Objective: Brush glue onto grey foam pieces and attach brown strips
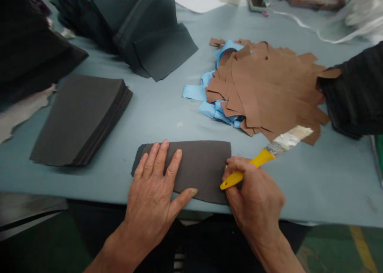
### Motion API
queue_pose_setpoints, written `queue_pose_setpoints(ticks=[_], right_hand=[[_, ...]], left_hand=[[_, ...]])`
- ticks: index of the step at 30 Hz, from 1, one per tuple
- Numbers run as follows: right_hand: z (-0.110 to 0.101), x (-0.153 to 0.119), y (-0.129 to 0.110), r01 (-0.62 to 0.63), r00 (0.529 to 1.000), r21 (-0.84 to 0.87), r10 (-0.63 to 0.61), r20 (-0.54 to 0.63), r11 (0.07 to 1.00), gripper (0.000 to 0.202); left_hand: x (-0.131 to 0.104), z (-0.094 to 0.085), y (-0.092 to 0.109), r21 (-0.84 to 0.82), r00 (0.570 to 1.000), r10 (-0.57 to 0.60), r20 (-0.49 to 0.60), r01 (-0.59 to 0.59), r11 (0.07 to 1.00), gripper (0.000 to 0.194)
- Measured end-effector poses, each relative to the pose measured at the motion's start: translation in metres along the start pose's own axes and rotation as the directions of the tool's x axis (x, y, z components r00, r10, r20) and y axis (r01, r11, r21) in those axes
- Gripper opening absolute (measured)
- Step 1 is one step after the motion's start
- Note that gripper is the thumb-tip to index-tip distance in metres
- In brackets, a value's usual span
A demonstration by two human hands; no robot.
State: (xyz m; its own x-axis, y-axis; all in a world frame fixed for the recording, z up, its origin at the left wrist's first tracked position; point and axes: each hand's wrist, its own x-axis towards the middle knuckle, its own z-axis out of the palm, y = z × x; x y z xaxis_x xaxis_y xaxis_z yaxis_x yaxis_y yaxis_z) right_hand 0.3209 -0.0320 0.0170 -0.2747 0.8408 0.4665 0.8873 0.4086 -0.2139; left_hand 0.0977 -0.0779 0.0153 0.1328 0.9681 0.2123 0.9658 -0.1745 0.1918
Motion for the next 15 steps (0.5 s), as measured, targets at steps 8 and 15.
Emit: queue_pose_setpoints(ticks=[8,15], right_hand=[[-0.012,0.016,-0.018,0.032,0.999,0.110,-0.031,-0.016,0.993,0.016],[0.027,0.028,-0.057,0.089,0.990,0.375,-0.122,0.065,0.923,0.014]], left_hand=[[0.004,0.003,0.002,0.010,0.998,0.025,-0.055,-0.024,1.000,0.051],[0.004,0.004,-0.002,0.047,0.995,0.075,-0.070,-0.071,0.996,0.049]])
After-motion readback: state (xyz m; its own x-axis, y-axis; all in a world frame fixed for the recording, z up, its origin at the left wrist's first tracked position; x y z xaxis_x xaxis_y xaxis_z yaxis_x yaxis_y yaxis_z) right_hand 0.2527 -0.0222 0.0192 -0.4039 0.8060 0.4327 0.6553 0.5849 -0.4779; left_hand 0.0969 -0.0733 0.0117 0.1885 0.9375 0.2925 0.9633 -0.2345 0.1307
